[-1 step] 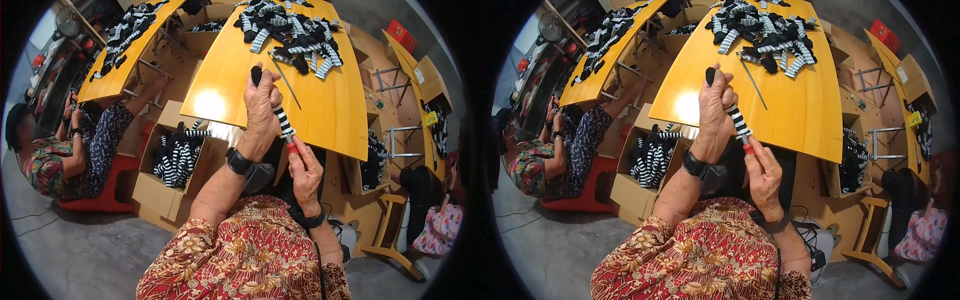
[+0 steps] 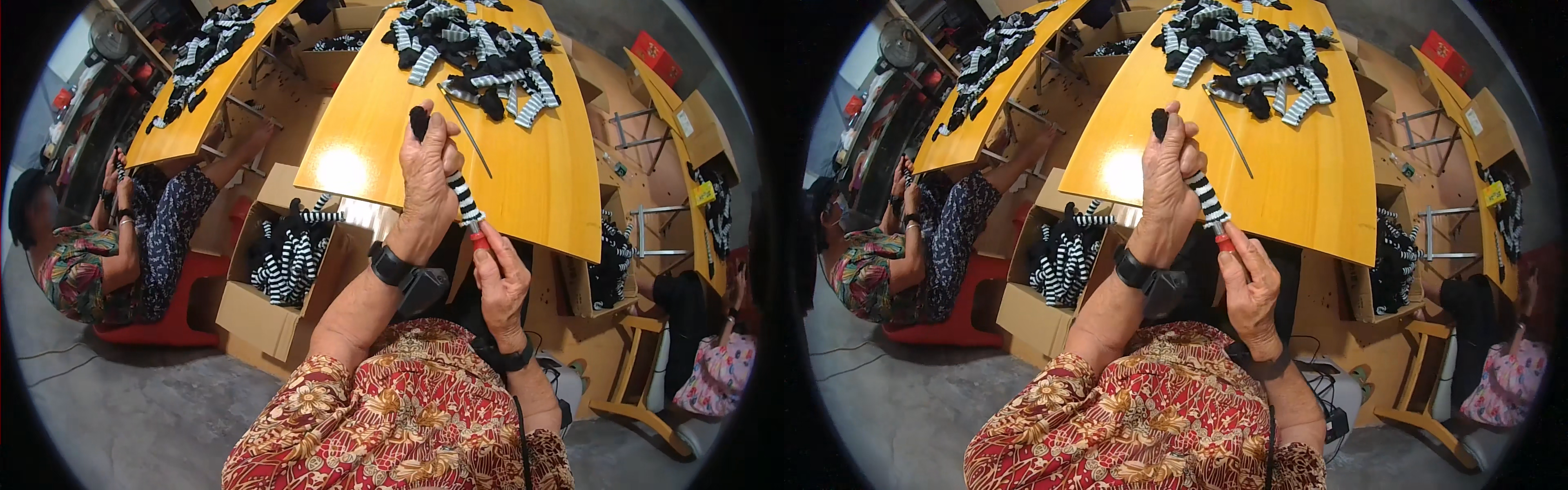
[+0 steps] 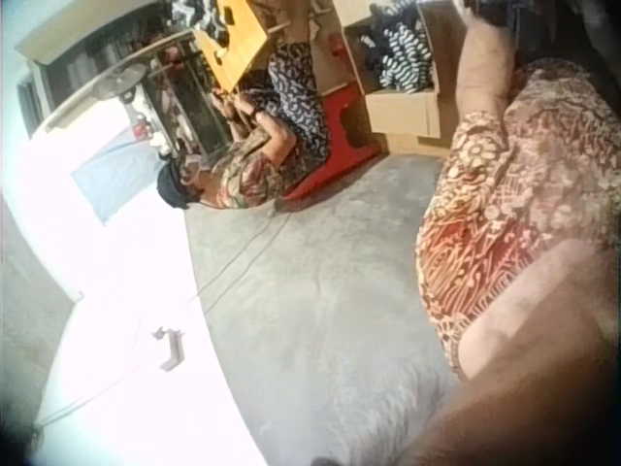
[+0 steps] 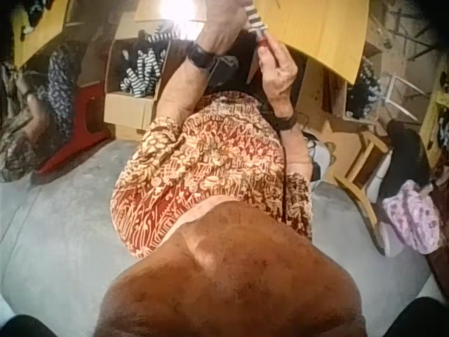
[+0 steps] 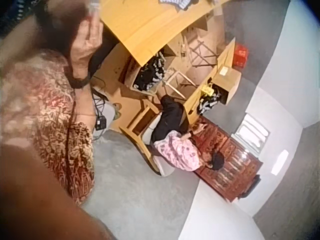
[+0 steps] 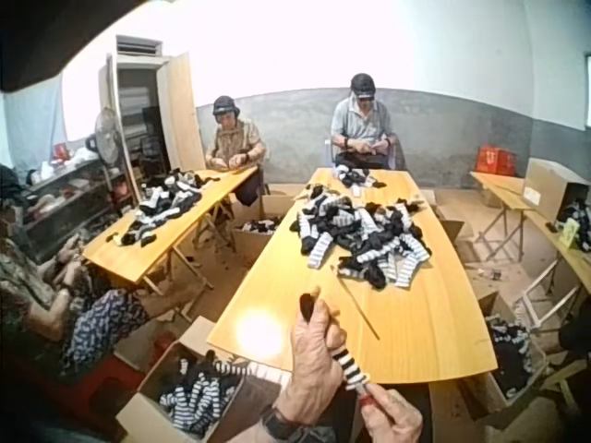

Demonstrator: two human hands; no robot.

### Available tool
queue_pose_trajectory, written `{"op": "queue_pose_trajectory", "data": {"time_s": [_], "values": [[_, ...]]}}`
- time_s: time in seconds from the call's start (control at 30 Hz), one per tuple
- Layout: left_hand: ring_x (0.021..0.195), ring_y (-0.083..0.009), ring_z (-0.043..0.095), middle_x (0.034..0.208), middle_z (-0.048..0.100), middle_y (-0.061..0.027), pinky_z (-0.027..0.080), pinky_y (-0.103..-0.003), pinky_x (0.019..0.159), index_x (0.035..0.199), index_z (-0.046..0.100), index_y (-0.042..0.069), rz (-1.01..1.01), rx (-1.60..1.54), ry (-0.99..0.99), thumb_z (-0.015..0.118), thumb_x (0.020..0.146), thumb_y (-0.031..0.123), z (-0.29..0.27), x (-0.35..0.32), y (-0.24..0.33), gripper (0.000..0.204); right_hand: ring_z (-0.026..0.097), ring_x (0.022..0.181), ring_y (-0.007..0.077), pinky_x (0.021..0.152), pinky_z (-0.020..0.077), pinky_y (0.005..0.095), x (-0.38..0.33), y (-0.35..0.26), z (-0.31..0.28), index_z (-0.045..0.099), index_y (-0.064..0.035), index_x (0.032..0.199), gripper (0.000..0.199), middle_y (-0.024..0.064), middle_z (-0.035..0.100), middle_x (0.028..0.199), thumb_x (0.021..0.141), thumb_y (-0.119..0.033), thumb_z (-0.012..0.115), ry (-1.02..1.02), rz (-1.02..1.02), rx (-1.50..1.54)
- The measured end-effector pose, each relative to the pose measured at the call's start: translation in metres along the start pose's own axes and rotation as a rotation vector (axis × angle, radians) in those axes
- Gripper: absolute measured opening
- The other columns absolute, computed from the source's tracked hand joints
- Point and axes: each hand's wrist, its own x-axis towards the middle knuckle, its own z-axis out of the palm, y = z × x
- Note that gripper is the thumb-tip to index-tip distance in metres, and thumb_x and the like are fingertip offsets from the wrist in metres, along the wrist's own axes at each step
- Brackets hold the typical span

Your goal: The person sits at a table and assembles striped socks by inserting a red-handled metal tool into the sock opening and pulling the fabric over it. They repeatedly adjust the sock on the tool and inspect the fit. The task involves handling multiple socks one at a time.

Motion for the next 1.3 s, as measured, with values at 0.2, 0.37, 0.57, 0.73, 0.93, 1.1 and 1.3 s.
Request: {"op": "queue_pose_trajectory", "data": {"time_s": [0.2, 0.37, 0.57, 0.73, 0.93, 1.1, 1.3], "values": [[0.046, -0.0015, 0.029, 0.071, 0.053, 0.002, 0.024, -0.018, 0.044, 0.129, 0.044, 0.005, -0.085, 0.008, -0.048, 0.057, 0.096, 0.031, 0.004, -0.023, 0.0, 0.044, 0.057, 0.074, 0.0155, 0.068, 0.0464, 0.0258, 0.016, -0.005, -0.007, 0.06, 0.0059, 0.113, 0.028, 0.0099, 0.06, 0.084, 0.087, -0.001, 0.06, -0.028, -0.082, -0.054], [0.046, -0.0039, 0.033, 0.071, 0.053, 0.0006, 0.027, -0.018, 0.044, 0.123, 0.042, 0.004, -0.028, 0.039, -0.011, 0.042, 0.1, 0.043, 0.0, -0.024, 0.004, 0.045, 0.056, 0.071, 0.017, 0.065, 0.0457, 0.0271, 0.016, -0.002, -0.003, 0.061, 0.0042, 0.116, 0.031, 0.0102, 0.058, 0.082, 0.085, 0.002, 0.061, -0.051, -0.26, -0.217], [0.081, -0.0144, 0.052, 0.101, 0.056, -0.0074, 0.049, -0.022, 0.068, 0.12, 0.048, 0.002, 0.023, -0.207, -0.002, 0.045, 0.1, 0.036, -0.03, 0.01, 0.025, 0.039, 0.054, 0.067, 0.0176, 0.063, 0.0459, 0.0285, 0.001, -0.011, -0.009, 0.059, 0.0009, 0.122, 0.038, 0.0098, 0.056, 0.082, 0.084, 0.005, 0.058, -0.109, -0.286, -0.257], [0.109, -0.0218, 0.055, 0.123, 0.053, -0.0127, 0.055, -0.028, 0.082, 0.127, 0.046, 0.003, 0.074, -0.198, -0.011, 0.049, 0.099, 0.022, -0.02, 0.015, 0.014, 0.034, 0.053, 0.067, 0.0149, 0.063, 0.0449, 0.0269, -0.001, -0.012, -0.003, 0.058, 0.0009, 0.124, 0.039, 0.0081, 0.054, 0.081, 0.086, 0.004, 0.056, -0.034, -0.258, -0.256], [0.116, -0.0237, 0.056, 0.13, 0.05, -0.0172, 0.055, -0.03, 0.092, 0.133, 0.041, 0.004, -0.049, -0.188, -0.215, 0.047, 0.1, 0.019, -0.02, 0.014, 0.025, 0.037, 0.054, 0.071, 0.015, 0.065, 0.0453, 0.0259, 0.013, -0.013, -0.023, 0.061, 0.0011, 0.121, 0.035, 0.0085, 0.058, 0.083, 0.086, 0.003, 0.058, -0.124, -0.273, -0.189], [0.118, -0.0232, 0.055, 0.135, 0.048, -0.0136, 0.052, -0.031, 0.095, 0.138, 0.036, 0.005, -0.066, -0.108, -0.242, 0.048, 0.099, 0.02, -0.014, 0.003, 0.022, 0.042, 0.054, 0.07, 0.0149, 0.065, 0.0451, 0.0256, 0.017, -0.016, -0.028, 0.061, 0.0013, 0.12, 0.034, 0.0091, 0.059, 0.085, 0.086, 0.003, 0.057, -0.058, -0.269, -0.219], [0.119, -0.0245, 0.054, 0.14, 0.044, -0.0135, 0.049, -0.033, 0.098, 0.141, 0.033, 0.005, -0.061, -0.009, -0.248, 0.048, 0.1, 0.021, -0.005, -0.007, 0.008, 0.047, 0.057, 0.074, 0.016, 0.068, 0.0464, 0.0265, 0.014, -0.022, -0.012, 0.06, 0.0032, 0.119, 0.032, 0.0102, 0.06, 0.086, 0.088, 0.002, 0.057, 0.029, -0.225, -0.225]]}}
